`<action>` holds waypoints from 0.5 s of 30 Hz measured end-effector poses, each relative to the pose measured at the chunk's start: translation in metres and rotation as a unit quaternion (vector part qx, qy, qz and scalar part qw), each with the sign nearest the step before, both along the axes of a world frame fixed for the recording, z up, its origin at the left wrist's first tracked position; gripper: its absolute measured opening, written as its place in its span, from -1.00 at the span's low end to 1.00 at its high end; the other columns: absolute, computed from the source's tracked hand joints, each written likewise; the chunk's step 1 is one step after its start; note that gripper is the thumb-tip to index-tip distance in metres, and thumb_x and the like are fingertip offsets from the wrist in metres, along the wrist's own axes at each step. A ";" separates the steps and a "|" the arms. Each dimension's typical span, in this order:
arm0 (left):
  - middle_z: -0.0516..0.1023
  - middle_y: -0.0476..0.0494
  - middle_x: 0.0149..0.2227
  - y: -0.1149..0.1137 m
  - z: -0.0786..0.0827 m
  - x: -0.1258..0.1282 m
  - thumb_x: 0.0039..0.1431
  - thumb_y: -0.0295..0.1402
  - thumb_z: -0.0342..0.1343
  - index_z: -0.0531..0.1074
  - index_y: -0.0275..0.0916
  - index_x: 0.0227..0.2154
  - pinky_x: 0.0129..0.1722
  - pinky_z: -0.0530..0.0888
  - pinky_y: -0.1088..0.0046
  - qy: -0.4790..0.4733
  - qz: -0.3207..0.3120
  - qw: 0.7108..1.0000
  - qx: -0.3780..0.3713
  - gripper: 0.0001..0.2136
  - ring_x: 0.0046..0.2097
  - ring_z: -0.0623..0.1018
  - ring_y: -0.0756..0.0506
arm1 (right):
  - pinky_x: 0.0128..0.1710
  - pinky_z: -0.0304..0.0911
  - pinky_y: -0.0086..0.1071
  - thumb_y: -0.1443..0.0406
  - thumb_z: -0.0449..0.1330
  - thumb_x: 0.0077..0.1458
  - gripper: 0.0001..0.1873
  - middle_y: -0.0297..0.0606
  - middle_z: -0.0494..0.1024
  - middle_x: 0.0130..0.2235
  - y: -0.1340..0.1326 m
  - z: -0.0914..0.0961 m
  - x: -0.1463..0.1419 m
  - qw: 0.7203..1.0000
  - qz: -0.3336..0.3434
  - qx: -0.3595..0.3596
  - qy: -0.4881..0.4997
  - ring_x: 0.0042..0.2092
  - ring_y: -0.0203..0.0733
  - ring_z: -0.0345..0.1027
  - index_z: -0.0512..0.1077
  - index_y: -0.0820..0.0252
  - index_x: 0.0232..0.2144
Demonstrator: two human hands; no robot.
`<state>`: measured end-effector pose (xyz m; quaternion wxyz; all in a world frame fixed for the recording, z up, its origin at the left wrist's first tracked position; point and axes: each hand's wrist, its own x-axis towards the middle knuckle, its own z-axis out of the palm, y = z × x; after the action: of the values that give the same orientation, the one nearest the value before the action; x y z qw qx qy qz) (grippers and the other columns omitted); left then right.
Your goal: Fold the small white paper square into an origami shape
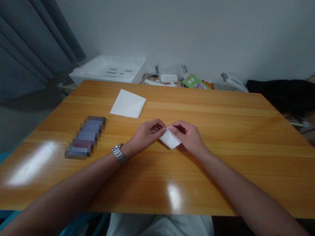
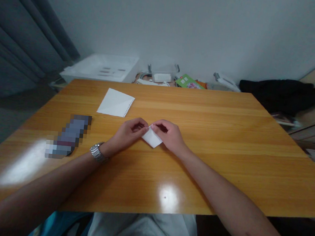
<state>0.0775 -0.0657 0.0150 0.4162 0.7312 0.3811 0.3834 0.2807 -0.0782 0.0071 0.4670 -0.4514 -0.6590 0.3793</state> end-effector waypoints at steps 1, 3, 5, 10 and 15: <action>0.57 -0.09 -0.35 0.000 -0.001 0.000 0.31 -0.22 0.15 0.46 -0.25 -0.27 -0.31 0.51 0.49 0.000 -0.001 1.000 0.000 -0.82 -0.32 0.55 -0.01 | -0.19 0.36 -0.25 0.09 0.28 0.19 -0.77 -0.23 0.64 -0.25 0.000 -0.001 0.000 1.000 0.002 -0.001 0.000 -0.23 -0.12 0.49 0.57 0.11 -0.28; 0.57 -0.09 -0.35 0.001 -0.002 0.000 0.31 -0.22 0.14 0.46 -0.25 -0.27 -0.31 0.50 0.49 0.000 -0.002 1.000 0.000 -0.82 -0.32 0.54 -0.02 | -0.20 0.36 -0.25 0.08 0.28 0.20 -0.76 -0.23 0.64 -0.26 0.001 -0.002 0.001 1.000 0.008 -0.004 0.005 -0.23 -0.13 0.49 0.56 0.12 -0.28; 0.56 -0.09 -0.34 0.002 -0.003 0.000 0.30 -0.22 0.14 0.45 -0.24 -0.27 -0.32 0.49 0.49 -0.003 0.005 1.000 0.004 -0.82 -0.31 0.53 -0.02 | -0.19 0.36 -0.26 0.07 0.28 0.19 -0.74 -0.23 0.64 -0.24 0.002 -0.003 0.001 1.000 0.014 -0.011 0.019 -0.21 -0.13 0.49 0.55 0.11 -0.24; 0.50 -0.05 -0.38 0.006 -0.002 -0.002 0.28 -0.24 0.15 0.41 -0.24 -0.29 -0.38 0.42 0.51 -0.043 0.066 0.997 0.002 -0.83 -0.36 0.47 0.00 | -0.18 0.36 -0.29 0.07 0.31 0.16 -0.71 -0.23 0.61 -0.19 0.005 -0.009 0.001 0.998 0.035 -0.028 0.047 -0.19 -0.14 0.48 0.50 0.12 -0.18; 0.47 -0.03 -0.40 0.009 -0.005 -0.003 0.26 -0.27 0.16 0.40 -0.25 -0.32 -0.41 0.39 0.51 -0.039 0.052 0.998 -0.009 -0.85 -0.39 0.45 0.01 | -0.29 0.28 -0.34 0.09 0.26 0.20 -0.76 -0.28 0.57 -0.29 0.008 -0.012 0.004 0.999 0.019 -0.020 0.018 -0.29 -0.19 0.40 0.50 0.13 -0.26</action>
<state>0.0750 -0.0562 0.0099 0.4166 0.6909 0.4058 0.4294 0.2848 -0.0703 -0.0052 0.4623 -0.4410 -0.6516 0.4089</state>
